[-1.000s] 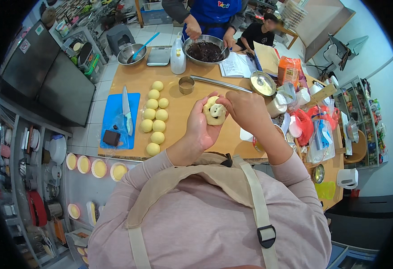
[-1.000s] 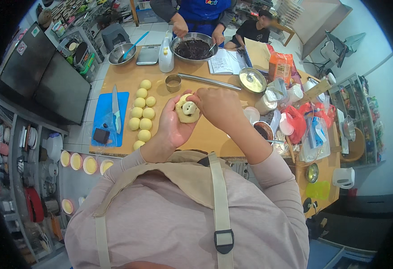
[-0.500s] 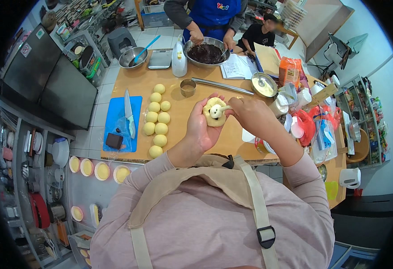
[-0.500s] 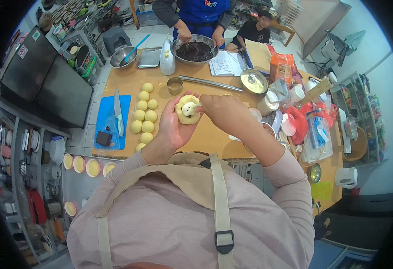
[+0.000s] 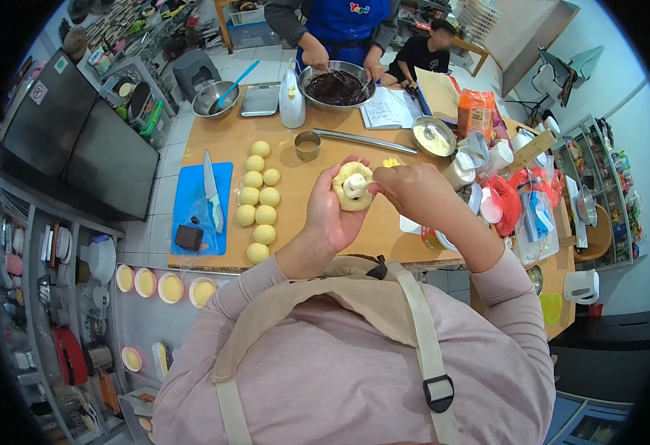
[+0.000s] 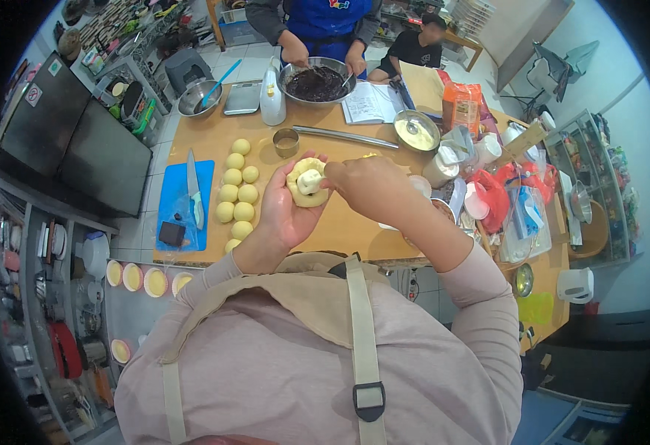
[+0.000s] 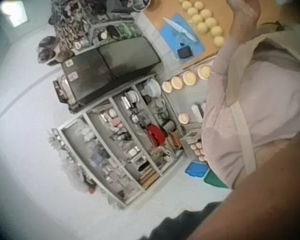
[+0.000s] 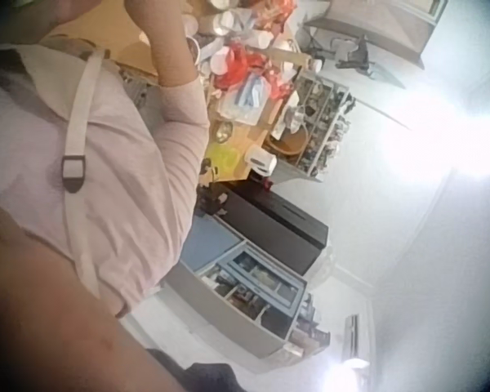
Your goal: The person flattens a piece of dough by hand, places chocolate pieces and a white filling inside, and rolls it into a ball. They then place the filled dough ball into a small paper cup on a baking tray and repeat the process with more dough and fillings.
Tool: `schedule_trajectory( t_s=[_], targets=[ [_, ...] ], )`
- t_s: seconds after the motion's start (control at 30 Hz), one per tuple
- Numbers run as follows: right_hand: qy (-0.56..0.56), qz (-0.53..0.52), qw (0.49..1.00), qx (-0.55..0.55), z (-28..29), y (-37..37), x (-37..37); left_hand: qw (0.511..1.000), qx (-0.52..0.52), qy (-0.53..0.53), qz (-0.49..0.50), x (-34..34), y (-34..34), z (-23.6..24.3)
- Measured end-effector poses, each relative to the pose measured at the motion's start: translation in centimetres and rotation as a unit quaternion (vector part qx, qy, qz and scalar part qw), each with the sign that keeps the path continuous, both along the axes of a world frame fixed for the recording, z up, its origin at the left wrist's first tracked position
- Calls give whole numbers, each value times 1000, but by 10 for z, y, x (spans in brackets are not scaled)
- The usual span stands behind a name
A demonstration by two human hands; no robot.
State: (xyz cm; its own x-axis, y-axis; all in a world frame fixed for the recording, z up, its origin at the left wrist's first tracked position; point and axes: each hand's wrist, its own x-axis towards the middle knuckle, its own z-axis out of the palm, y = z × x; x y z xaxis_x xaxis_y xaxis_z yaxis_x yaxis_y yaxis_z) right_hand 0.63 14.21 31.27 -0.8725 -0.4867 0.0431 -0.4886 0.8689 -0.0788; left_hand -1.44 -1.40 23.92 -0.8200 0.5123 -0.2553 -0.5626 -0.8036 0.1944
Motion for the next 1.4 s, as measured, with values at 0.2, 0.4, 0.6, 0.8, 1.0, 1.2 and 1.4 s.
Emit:
schedule_trajectory(
  t_s=[0.2,0.4,0.6,0.8,1.0,1.2,1.4],
  targets=[
    [2,-1,1000,-16,3,1,1,1000,-2,5,-1,1,-5,2],
    [58,11,998,-7,-2,3,0,1000,-12,15,0,6,-4,10],
    [55,-2,998,-4,-2,6,1,1000,-21,14,-18,6,0,10],
    [135,0,989,56,-7,9,2,999,-16,39,-21,5,-1,1],
    [59,-78,994,43,6,31,28,999,-26,9,-32,0,21,-17],
    [4,-149,968,-203,-4,91,52,997,-9,-60,-53,9,36,-33],
    [12,-344,915,-211,-88,222,90,992,-40,-120,-26,11,47,-62]
  ],
)
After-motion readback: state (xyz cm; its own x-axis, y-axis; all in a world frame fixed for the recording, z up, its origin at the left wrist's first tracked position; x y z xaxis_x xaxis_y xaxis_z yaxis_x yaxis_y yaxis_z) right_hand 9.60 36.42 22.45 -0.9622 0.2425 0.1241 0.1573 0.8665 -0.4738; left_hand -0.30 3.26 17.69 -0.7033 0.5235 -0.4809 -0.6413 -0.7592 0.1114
